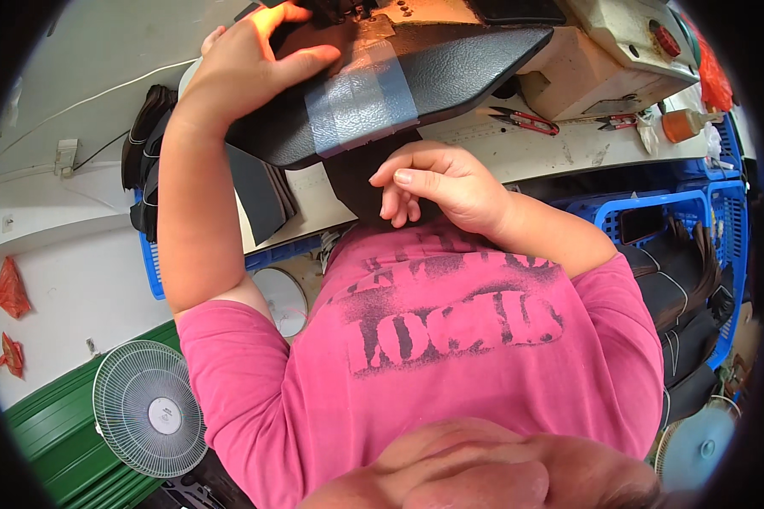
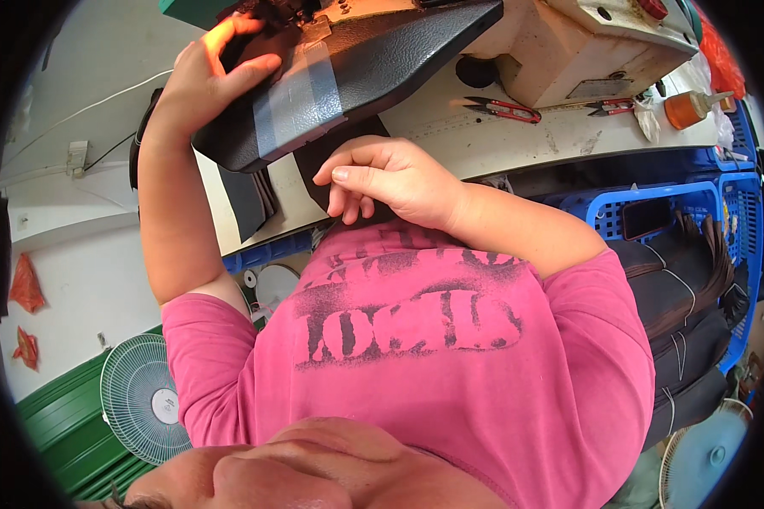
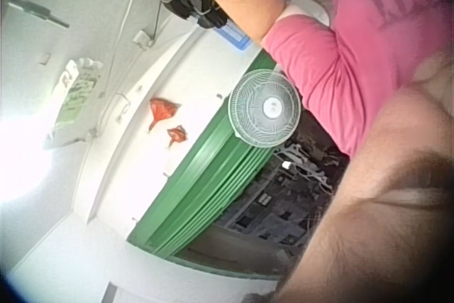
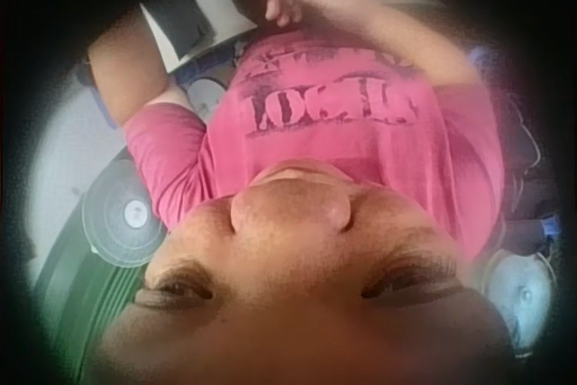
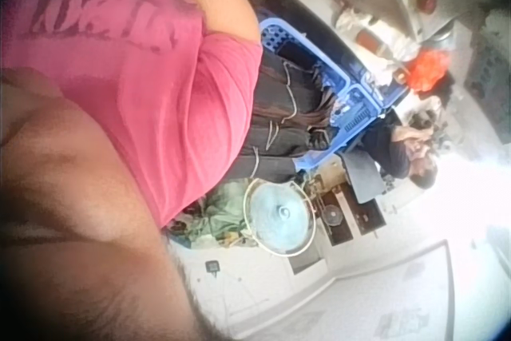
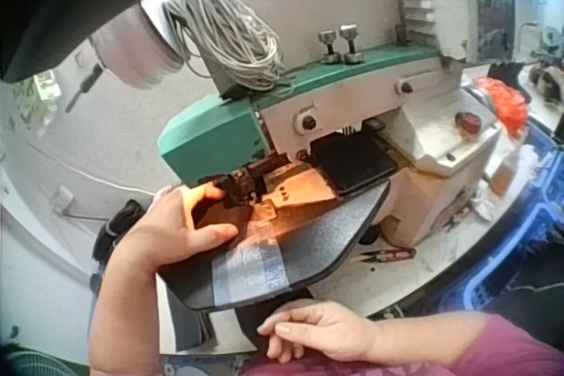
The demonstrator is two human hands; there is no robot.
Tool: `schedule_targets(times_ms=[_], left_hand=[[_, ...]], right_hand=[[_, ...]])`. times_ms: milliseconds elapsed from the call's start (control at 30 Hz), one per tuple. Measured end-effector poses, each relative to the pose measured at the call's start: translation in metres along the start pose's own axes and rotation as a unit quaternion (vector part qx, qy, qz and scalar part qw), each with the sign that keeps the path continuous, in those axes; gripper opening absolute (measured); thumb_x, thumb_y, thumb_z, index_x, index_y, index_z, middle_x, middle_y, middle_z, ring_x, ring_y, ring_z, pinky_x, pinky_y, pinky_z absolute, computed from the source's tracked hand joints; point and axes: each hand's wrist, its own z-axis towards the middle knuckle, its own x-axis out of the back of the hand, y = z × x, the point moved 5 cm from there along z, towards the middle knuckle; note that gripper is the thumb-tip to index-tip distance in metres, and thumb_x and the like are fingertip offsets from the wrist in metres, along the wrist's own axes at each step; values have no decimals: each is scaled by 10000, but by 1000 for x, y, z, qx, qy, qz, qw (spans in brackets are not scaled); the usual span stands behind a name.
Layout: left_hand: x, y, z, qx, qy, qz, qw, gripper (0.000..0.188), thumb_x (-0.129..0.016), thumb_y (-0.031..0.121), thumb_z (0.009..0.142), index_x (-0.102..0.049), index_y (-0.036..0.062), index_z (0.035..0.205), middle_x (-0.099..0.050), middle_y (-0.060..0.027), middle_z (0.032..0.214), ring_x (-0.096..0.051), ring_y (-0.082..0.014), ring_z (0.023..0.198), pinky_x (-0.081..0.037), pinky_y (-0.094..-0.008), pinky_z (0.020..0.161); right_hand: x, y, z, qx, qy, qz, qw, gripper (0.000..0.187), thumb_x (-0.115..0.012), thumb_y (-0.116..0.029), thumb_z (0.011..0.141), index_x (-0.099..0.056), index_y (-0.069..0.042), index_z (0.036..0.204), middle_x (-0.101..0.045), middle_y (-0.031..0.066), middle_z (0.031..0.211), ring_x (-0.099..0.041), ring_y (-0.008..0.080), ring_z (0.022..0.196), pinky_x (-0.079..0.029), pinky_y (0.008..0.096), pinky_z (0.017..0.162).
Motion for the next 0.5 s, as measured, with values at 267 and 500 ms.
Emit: schedule_targets(times_ms=[267, 500], left_hand=[[7, -1, 27, -7, -6, -143, 990, 381, -729, 248, 763, -625, -10, 1024, -662, -127, 969, -592, -214, 883, -472, -323, 807], [0, -37, 27, -2, -32, -257, 966, 422, -717, 227, 789, -572, -21, 1098, -621, -73, 1004, -550, -172, 911, -455, -315, 829]], right_hand=[[6, 6, -1, 2, 39, -2, 999, 260, -504, -230, 953, -616, -19, 1057, -670, 78, 836, -621, 130, 704, -465, 232, 617], [-1, 2, -5, -10, 51, 2, 999, 291, -522, -241, 940, -604, 9, 1066, -668, 94, 837, -635, 154, 731, -486, 246, 630]])
